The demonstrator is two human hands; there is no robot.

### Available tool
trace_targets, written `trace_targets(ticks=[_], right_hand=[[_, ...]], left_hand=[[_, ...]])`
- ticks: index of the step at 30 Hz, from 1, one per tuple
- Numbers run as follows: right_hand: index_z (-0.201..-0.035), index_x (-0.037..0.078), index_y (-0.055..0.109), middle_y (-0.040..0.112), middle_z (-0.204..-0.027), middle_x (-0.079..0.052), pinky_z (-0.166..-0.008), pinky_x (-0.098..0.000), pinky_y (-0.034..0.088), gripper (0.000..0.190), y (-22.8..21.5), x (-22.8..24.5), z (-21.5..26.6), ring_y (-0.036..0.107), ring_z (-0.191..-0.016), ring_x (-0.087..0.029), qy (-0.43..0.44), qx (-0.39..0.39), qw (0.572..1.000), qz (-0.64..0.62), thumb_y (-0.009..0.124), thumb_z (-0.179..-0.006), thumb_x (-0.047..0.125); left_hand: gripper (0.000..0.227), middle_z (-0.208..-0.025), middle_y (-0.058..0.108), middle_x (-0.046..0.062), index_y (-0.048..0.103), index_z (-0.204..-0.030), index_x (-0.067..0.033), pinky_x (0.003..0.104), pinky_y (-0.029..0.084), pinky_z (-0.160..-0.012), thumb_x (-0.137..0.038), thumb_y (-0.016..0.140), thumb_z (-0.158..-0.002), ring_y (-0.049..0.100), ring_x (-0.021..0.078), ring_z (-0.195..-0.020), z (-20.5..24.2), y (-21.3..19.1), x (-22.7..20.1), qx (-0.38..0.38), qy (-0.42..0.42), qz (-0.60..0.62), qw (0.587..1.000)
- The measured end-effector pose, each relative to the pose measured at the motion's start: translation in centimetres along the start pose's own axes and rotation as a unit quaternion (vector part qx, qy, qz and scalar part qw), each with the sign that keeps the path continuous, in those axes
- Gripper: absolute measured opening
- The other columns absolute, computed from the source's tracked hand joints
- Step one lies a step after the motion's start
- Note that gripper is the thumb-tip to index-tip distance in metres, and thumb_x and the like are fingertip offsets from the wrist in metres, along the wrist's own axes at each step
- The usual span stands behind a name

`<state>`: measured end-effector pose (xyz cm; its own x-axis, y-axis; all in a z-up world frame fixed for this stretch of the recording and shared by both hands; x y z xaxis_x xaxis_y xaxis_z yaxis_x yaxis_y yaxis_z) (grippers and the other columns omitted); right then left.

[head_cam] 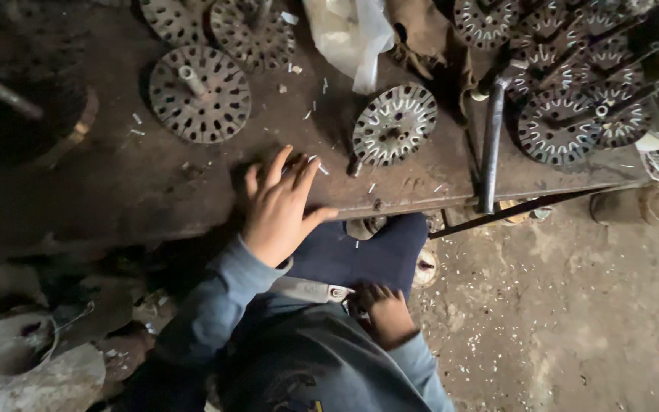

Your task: The person cuts small white rectangular pieces with scissors and inserts them into the slots of a circular metal stator. They then use a hammer and a metal rod to tap the pieces into place. The person repeats this process for multiple stators on the workbench.

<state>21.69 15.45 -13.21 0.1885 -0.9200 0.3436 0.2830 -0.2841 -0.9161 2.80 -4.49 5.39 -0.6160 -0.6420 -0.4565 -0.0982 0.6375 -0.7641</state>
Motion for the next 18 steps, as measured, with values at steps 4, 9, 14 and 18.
trace_targets(ticks=[4, 9, 14, 18], right_hand=[[-0.127, 0.006, 0.067, 0.07, -0.102, -0.018, -0.073, -0.0444, 0.055, 0.049, -2.6, 0.9, -2.2, 0.067, -0.085, -0.04, -0.103, 0.081, 0.987, -0.099, 0.068, -0.078, 0.014], [-0.089, 0.003, 0.064, 0.06, -0.076, -0.008, -0.057, -0.0353, 0.047, 0.02, -6.7, -0.7, -1.3, 0.057, -0.066, -0.023, -0.114, 0.063, 0.949, -0.288, 0.078, -0.077, 0.008], [-0.084, 0.006, 0.059, 0.053, -0.071, 0.004, -0.056, -0.0277, 0.04, 0.027, -4.3, -1.5, 0.0, 0.051, -0.067, -0.006, -0.012, 0.087, 0.867, -0.49, 0.085, -0.084, 0.01], [-0.083, 0.006, 0.055, 0.051, -0.066, 0.003, -0.052, -0.0263, 0.033, 0.033, -0.2, 0.0, -1.1, 0.045, -0.058, -0.008, 0.007, 0.046, 0.801, -0.597, 0.084, -0.088, 0.021]], left_hand=[[0.078, -0.141, 0.061, 0.015, 0.059, -0.137, -0.0018, 0.07, 0.021, -0.109, -0.047, 0.08, -0.077, 0.035, 0.0366, -0.146, 2.2, -2.8, 0.6, 0.017, 0.011, -0.037, 0.999], [0.061, -0.142, 0.062, 0.008, 0.067, -0.13, -0.0073, 0.066, 0.022, -0.111, -0.034, 0.082, -0.077, 0.035, 0.0334, -0.149, 4.1, -5.1, 2.2, 0.026, 0.004, -0.053, 0.998], [0.029, -0.133, 0.068, 0.003, 0.073, -0.106, -0.0102, 0.056, 0.03, -0.11, -0.025, 0.08, -0.082, 0.045, 0.0296, -0.141, 5.1, -6.1, 2.5, -0.031, 0.024, -0.022, 0.999], [0.011, -0.113, 0.071, 0.0, 0.072, -0.09, -0.0123, 0.05, 0.036, -0.101, -0.018, 0.08, -0.084, 0.056, 0.0265, -0.124, 5.4, -6.0, 2.5, -0.057, 0.04, -0.015, 0.997]])
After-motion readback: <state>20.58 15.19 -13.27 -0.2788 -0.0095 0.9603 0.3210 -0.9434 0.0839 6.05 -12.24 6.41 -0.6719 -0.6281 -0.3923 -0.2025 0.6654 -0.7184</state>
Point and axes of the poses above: each hand's wrist, its own z-axis away from the middle knuckle, its own y-axis out of the palm, x = y × z, the point moved 7 cm from there along -z, towards the middle knuckle
